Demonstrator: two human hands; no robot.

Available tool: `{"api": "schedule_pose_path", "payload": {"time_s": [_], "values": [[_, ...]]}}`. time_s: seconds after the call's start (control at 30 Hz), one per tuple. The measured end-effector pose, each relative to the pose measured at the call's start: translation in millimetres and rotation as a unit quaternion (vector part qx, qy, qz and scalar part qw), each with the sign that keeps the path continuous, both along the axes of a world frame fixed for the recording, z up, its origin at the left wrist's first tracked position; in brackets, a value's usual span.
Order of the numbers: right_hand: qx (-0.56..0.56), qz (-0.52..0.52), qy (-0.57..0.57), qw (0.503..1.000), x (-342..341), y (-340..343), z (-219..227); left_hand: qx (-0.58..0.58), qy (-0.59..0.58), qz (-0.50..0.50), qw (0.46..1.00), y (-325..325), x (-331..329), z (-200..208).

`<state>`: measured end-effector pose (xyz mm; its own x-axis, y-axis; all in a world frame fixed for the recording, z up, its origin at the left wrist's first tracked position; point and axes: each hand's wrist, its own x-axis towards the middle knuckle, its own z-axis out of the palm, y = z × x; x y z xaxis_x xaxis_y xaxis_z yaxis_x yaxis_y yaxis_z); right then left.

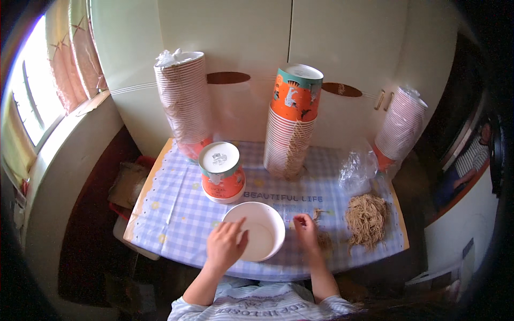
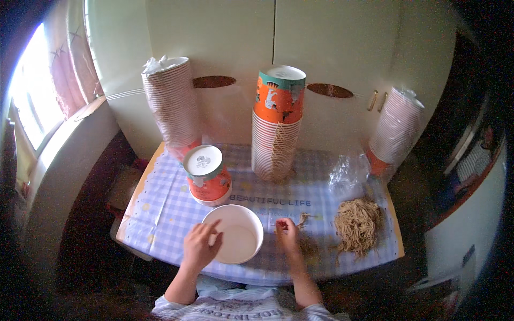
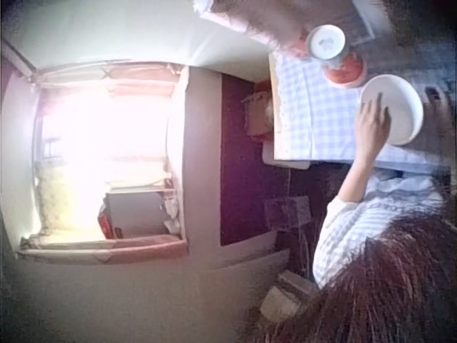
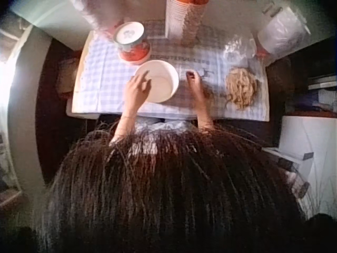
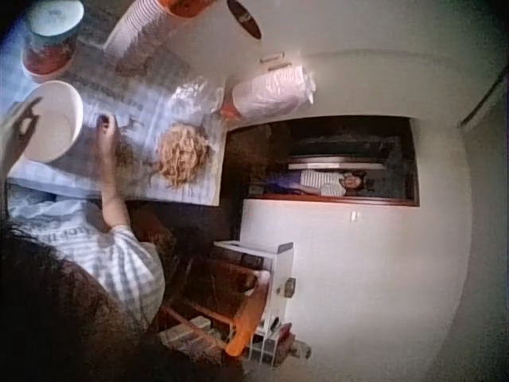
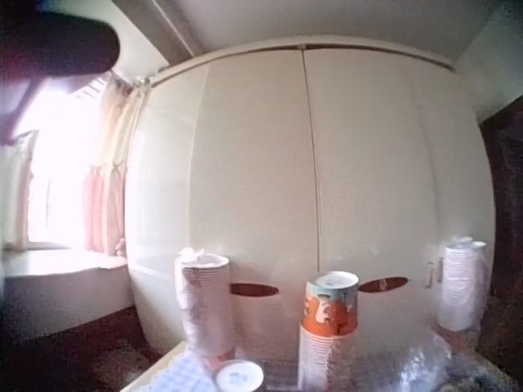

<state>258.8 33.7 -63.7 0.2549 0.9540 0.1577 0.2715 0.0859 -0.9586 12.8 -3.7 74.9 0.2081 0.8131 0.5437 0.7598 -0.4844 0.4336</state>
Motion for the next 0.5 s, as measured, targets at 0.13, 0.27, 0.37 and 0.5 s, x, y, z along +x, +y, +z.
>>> {"api": "schedule_pose_path", "payload": {"time_s": [0.13, 0.27, 0.37, 0.5], "values": [[0.106, -0.089, -0.156, 0.978, 47, 1, 8, -0.017, -0.074, 0.064, 0.995, -14, -29, -12], [0.046, -0.115, -0.289, 0.949, 83, 4, 13, -0.067, -0.154, 0.078, 0.983, -25, -41, -40], [0.008, -0.128, -0.308, 0.943, 95, 7, 9, -0.096, -0.192, 0.087, 0.973, -35, -48, -58], [-0.012, -0.187, -0.371, 0.910, 103, 19, -6, -0.093, -0.254, 0.085, 0.959, -42, -49, -65]]}}
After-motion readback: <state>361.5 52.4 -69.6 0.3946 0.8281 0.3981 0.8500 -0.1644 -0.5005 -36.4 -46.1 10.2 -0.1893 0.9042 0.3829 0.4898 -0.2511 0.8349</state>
